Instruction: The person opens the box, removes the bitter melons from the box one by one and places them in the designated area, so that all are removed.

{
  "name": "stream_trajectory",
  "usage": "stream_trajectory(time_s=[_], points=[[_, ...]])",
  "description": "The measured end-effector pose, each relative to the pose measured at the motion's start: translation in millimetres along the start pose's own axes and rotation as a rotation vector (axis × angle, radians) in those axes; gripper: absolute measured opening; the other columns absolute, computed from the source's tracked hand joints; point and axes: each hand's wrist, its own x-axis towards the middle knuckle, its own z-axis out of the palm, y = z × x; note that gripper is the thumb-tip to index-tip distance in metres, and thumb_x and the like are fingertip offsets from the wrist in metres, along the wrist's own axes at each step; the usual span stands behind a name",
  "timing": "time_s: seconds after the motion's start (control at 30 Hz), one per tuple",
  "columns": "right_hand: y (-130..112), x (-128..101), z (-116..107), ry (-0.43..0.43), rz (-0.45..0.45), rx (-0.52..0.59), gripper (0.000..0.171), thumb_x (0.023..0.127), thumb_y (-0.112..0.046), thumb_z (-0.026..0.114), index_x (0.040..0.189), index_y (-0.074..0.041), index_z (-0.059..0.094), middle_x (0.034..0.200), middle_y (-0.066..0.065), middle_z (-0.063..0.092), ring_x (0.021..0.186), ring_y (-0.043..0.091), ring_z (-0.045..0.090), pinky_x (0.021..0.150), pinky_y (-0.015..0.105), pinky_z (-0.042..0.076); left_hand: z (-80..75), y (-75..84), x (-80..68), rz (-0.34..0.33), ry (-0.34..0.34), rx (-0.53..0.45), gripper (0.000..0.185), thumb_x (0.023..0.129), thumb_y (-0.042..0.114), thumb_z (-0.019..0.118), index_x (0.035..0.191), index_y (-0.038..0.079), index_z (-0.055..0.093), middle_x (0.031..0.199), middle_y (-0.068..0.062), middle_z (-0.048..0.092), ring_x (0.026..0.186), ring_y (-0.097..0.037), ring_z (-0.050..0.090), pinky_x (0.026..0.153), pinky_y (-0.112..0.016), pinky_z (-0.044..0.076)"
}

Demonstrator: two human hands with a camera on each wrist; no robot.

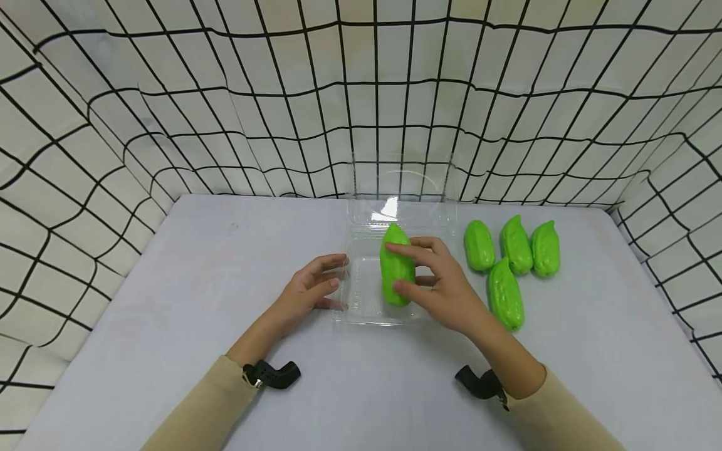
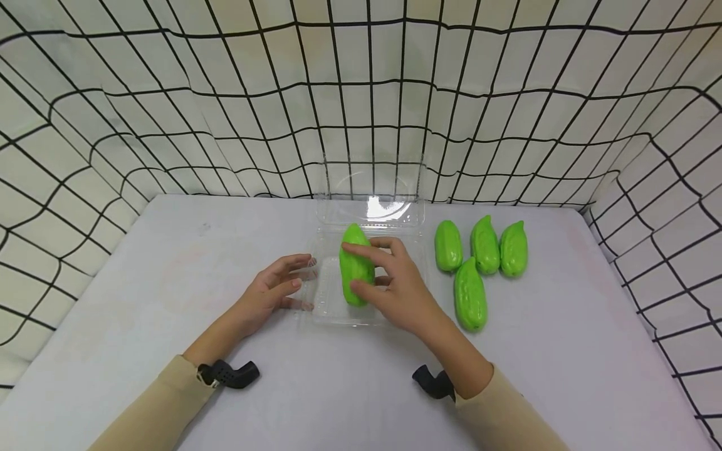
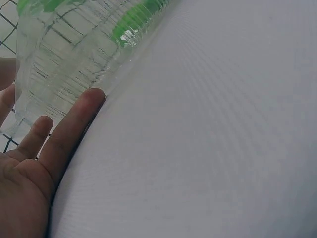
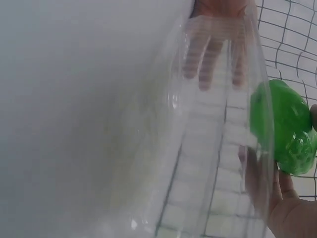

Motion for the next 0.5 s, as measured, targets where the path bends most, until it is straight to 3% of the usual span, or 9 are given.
stream_trajectory(time_s=[0.27,0.5], points=[[-0.6,-20.1,-33.9,0.061,0.014,-0.058,0.053,0.09,-0.012,0.074,0.139,-0.026,0.059,0.144,0.009,0.038,0.128,0.03,0.05,0.09,0.047,0.058,0.6,-0.4,0.2,0.009,-0.003,0.01,0.049,0.101,0.009,0.056,0.147,0.007,0.042,0.156,-0.015,0.037,0.141,-0.038,0.039,0.082,-0.045,0.062],[6.2,-36.0,-63.4,0.112,0.042,-0.061,0.057,0.089,-0.007,0.074,0.141,-0.022,0.057,0.138,0.008,0.043,0.115,0.024,0.057,0.091,0.025,0.056,0.3,-0.9,1.2,0.008,-0.001,0.011,0.048,0.101,0.007,0.054,0.148,0.008,0.042,0.156,-0.014,0.038,0.141,-0.036,0.039,0.082,-0.045,0.062]])
